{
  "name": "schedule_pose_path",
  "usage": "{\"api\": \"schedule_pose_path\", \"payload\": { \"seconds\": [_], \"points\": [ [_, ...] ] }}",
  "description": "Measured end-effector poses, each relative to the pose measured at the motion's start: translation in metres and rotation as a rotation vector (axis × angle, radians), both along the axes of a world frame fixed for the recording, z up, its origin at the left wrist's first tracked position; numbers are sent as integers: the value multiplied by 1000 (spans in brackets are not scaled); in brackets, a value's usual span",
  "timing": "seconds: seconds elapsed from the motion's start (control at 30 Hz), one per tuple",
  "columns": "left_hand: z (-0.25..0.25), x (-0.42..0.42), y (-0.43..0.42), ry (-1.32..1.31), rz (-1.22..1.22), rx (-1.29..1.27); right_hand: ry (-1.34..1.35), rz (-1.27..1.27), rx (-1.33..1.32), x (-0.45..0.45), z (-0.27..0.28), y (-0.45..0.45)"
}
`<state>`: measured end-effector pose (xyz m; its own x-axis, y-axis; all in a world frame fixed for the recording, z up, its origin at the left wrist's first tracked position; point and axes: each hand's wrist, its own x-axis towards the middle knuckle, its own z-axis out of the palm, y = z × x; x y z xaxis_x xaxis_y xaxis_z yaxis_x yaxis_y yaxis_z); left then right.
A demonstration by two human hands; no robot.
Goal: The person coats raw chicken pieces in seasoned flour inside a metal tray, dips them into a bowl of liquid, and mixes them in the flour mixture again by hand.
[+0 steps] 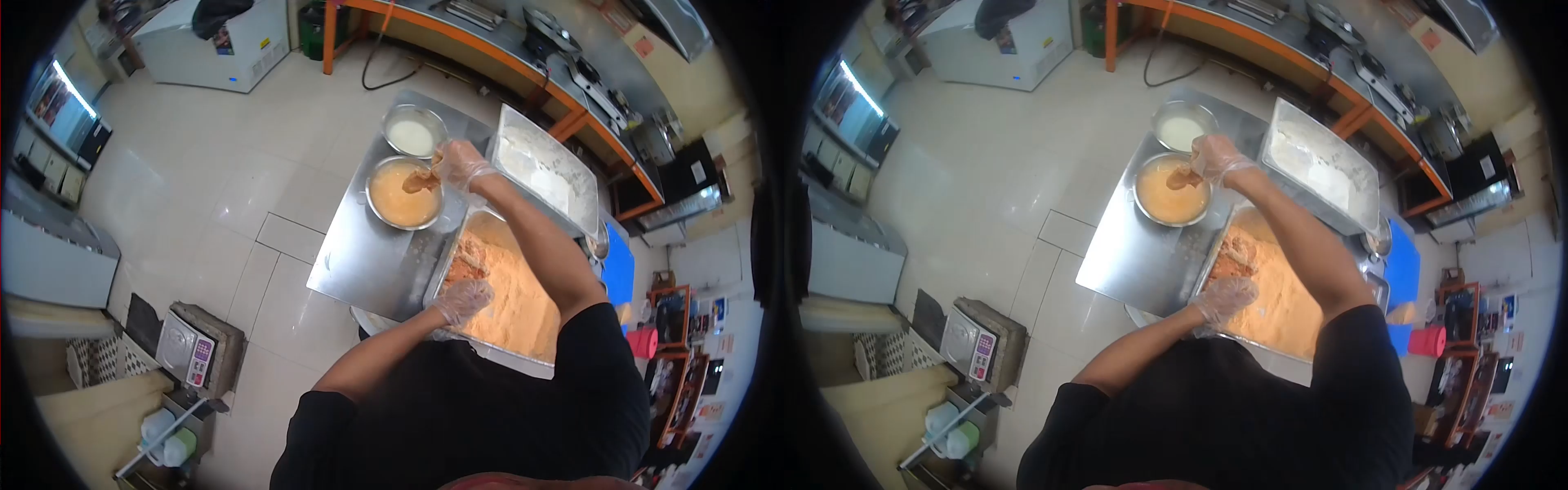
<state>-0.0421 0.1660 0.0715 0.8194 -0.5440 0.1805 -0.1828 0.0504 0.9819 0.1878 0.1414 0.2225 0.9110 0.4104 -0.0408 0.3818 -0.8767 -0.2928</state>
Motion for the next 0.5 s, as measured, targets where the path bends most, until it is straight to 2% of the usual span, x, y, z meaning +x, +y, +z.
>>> {"api": "schedule_pose_path", "payload": {
  "seconds": [0.03, 0.07, 0.13, 0.17, 0.2, 0.3, 0.43, 0.47, 0.5],
  "points": [
    [2, 4, 1, -41, -20, 38, 23, -19, 9, -9, 18, -11],
    [-2, 5, -1, -69, -17, 48, -65, 18, 7, -23, 36, -23],
    [0, 3, -6, 20, -126, 121, 76, -92, 20, -72, 105, -46],
    [0, 5, -2, 64, -159, 163, 146, -125, 32, -85, 122, -53],
    [-5, 6, 0, 78, -269, 193, 56, -21, 62, -88, 112, -73],
    [11, 5, 4, 177, -495, 231, 275, -35, 59, -116, 118, -82],
    [23, 0, 4, 166, -552, 224, 410, -127, 196, -120, 59, -119],
    [35, 0, 5, 229, -570, 311, 304, -146, 225, -122, 46, -132],
    [31, 1, 4, 169, -580, 417, 309, -207, 224, -123, 31, -149]
  ]
}}
